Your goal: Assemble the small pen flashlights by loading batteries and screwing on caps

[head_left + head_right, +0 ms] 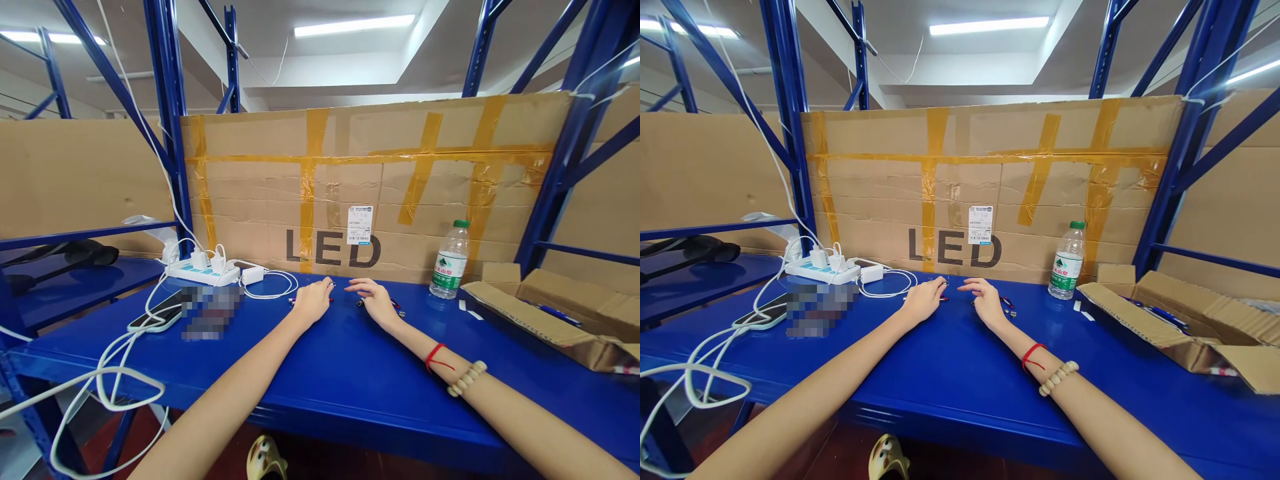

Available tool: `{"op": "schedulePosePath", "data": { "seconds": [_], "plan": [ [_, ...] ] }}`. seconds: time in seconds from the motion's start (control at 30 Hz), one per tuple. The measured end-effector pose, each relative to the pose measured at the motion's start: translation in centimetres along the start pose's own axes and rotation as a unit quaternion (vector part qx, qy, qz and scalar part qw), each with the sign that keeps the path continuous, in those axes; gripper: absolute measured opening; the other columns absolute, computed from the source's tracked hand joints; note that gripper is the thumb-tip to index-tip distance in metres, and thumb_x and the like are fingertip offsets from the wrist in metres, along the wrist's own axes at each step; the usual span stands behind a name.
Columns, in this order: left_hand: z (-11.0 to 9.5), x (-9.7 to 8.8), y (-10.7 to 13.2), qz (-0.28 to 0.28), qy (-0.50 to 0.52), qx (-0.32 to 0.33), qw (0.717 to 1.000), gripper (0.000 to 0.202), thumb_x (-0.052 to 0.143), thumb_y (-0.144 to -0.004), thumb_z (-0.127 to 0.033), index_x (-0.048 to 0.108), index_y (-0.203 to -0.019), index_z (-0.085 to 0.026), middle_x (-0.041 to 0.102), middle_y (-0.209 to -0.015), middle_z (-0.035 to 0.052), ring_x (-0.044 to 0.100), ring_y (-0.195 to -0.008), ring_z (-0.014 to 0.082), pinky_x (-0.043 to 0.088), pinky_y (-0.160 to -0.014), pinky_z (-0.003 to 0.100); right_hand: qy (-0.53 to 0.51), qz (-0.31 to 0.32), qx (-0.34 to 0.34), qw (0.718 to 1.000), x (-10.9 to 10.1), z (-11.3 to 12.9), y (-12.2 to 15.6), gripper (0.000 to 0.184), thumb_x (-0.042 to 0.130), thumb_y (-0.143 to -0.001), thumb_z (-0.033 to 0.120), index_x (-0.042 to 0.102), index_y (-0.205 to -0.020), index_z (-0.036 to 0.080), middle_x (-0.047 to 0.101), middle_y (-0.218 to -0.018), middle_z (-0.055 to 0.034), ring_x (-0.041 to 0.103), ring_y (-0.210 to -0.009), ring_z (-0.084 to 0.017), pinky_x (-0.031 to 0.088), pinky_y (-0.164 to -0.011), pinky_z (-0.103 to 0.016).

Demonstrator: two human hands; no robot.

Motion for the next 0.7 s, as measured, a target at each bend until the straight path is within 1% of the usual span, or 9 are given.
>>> {"op": "schedulePosePath", "data": {
  "seconds": [0.17, 0.33, 0.47, 0.57, 0.63, 0.7],
  "plan": [
    [-0.1, 0.2, 0.0, 0.007, 0.001, 0.007, 1.000, 0.029, 0.022, -0.092, -0.031, 0.046, -0.107, -0.023, 0.063, -0.103, 0.0025, 0.059, -0.093, 0.0199, 0.043, -0.070, 0.029, -0.014, 0.015, 0.012, 1.000, 0.4, -0.1, 0.1, 0.044, 0.031, -0.050, 0.003, 0.070, -0.059, 0.021, 0.060, -0.102, -0.0044, 0.056, -0.093, -0.016, 0.049, -0.079, -0.030],
    [-0.2, 0.1, 0.1, 0.012, 0.004, 0.003, 1.000, 0.029, 0.022, -0.092, -0.031, 0.046, -0.106, -0.024, 0.062, -0.103, 0.0027, 0.058, -0.094, 0.0185, 0.042, -0.071, 0.027, -0.037, 0.023, 0.038, 0.998, 0.5, 0.2, 0.3, 0.029, 0.034, -0.049, 0.008, 0.060, -0.041, 0.018, 0.060, -0.101, -0.0053, 0.058, -0.086, -0.018, 0.051, -0.061, -0.027],
    [-0.2, 0.2, 0.1, 0.012, 0.008, 0.005, 1.000, 0.028, 0.022, -0.092, -0.032, 0.046, -0.105, -0.024, 0.062, -0.102, 0.0036, 0.058, -0.094, 0.0193, 0.042, -0.070, 0.027, -0.040, 0.019, 0.033, 0.998, 0.4, 0.9, 0.4, 0.023, 0.035, -0.047, 0.009, 0.051, -0.032, 0.017, 0.063, -0.089, -0.0055, 0.059, -0.080, -0.017, 0.050, -0.058, -0.026],
    [-0.2, 0.3, 0.0, 0.013, 0.009, 0.007, 1.000, 0.029, 0.022, -0.092, -0.032, 0.046, -0.105, -0.024, 0.062, -0.102, 0.0039, 0.058, -0.093, 0.0196, 0.042, -0.070, 0.028, -0.039, 0.025, 0.051, 0.998, 0.5, 1.1, 0.5, 0.022, 0.034, -0.046, 0.010, 0.049, -0.032, 0.018, 0.065, -0.082, -0.0046, 0.059, -0.077, -0.017, 0.047, -0.049, -0.023],
    [-0.3, 0.3, 0.0, 0.011, 0.009, 0.010, 1.000, 0.029, 0.022, -0.092, -0.032, 0.046, -0.105, -0.024, 0.062, -0.102, 0.0039, 0.058, -0.093, 0.0196, 0.042, -0.071, 0.028, -0.045, 0.028, 0.067, 0.996, 0.6, 1.0, 0.6, 0.022, 0.033, -0.045, 0.011, 0.049, -0.032, 0.018, 0.064, -0.068, -0.0043, 0.059, -0.072, -0.017, 0.045, -0.045, -0.021],
    [-0.3, 0.3, 0.0, 0.010, 0.010, 0.010, 1.000, 0.029, 0.022, -0.092, -0.032, 0.046, -0.105, -0.024, 0.062, -0.103, 0.0038, 0.058, -0.093, 0.0196, 0.042, -0.071, 0.028, -0.054, 0.026, 0.086, 0.994, 0.7, 0.7, 0.6, 0.022, 0.032, -0.043, 0.012, 0.049, -0.032, 0.018, 0.060, -0.054, -0.0034, 0.059, -0.066, -0.017, 0.044, -0.045, -0.021]
  ]
}}
Point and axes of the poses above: each hand's wrist, its own y-axis away from the middle knuckle, its own x-axis out of the palm, z = x × y, the point moved 7 cm from there along -y, towards the middle knuckle
